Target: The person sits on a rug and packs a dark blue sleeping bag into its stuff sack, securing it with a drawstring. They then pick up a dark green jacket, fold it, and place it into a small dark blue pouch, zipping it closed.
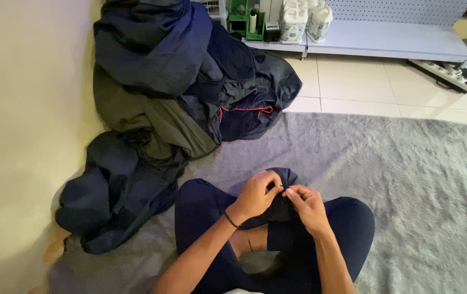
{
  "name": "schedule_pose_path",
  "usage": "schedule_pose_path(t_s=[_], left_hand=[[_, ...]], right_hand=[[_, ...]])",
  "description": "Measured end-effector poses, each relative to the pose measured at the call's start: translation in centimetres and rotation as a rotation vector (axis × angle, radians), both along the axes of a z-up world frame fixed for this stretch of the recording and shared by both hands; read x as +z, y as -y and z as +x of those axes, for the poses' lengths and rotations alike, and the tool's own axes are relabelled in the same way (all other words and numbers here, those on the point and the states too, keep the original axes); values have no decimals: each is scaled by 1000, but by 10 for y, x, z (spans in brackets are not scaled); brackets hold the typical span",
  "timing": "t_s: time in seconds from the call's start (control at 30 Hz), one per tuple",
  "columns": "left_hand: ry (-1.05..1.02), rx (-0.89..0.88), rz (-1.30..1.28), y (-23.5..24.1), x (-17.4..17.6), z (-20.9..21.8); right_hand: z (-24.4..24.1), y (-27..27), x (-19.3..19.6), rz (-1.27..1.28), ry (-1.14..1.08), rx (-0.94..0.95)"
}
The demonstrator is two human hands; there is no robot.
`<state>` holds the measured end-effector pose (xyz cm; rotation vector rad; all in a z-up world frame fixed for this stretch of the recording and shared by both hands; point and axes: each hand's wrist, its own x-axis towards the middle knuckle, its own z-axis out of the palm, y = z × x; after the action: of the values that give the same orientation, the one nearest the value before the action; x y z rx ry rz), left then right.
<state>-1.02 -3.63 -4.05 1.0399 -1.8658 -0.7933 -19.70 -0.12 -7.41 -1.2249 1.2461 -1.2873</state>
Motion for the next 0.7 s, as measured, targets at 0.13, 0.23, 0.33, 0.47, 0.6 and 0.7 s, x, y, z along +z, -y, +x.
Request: schedule_pose_path(t_s=[0.13, 0.23, 0.33, 0.47, 0.6, 0.7], left_hand=[[-191, 22, -196, -8, 2, -1], [-288, 46, -209, -5, -2, 3], [-290, -55, -154, -7, 3, 7], [-262, -94, -116, -5, -5, 10], [-246, -22, -72, 4, -17, 6], [-258, -10, -59, 8, -17, 6]], right_hand=[[7, 0, 4, 35, 171, 83], [8, 1, 11, 20, 194, 89], [9, 3, 21, 18, 151, 85], [9, 6, 14, 8, 40, 52], [13, 10, 16, -51, -184, -74], [15, 12, 4, -16, -192, -134]])
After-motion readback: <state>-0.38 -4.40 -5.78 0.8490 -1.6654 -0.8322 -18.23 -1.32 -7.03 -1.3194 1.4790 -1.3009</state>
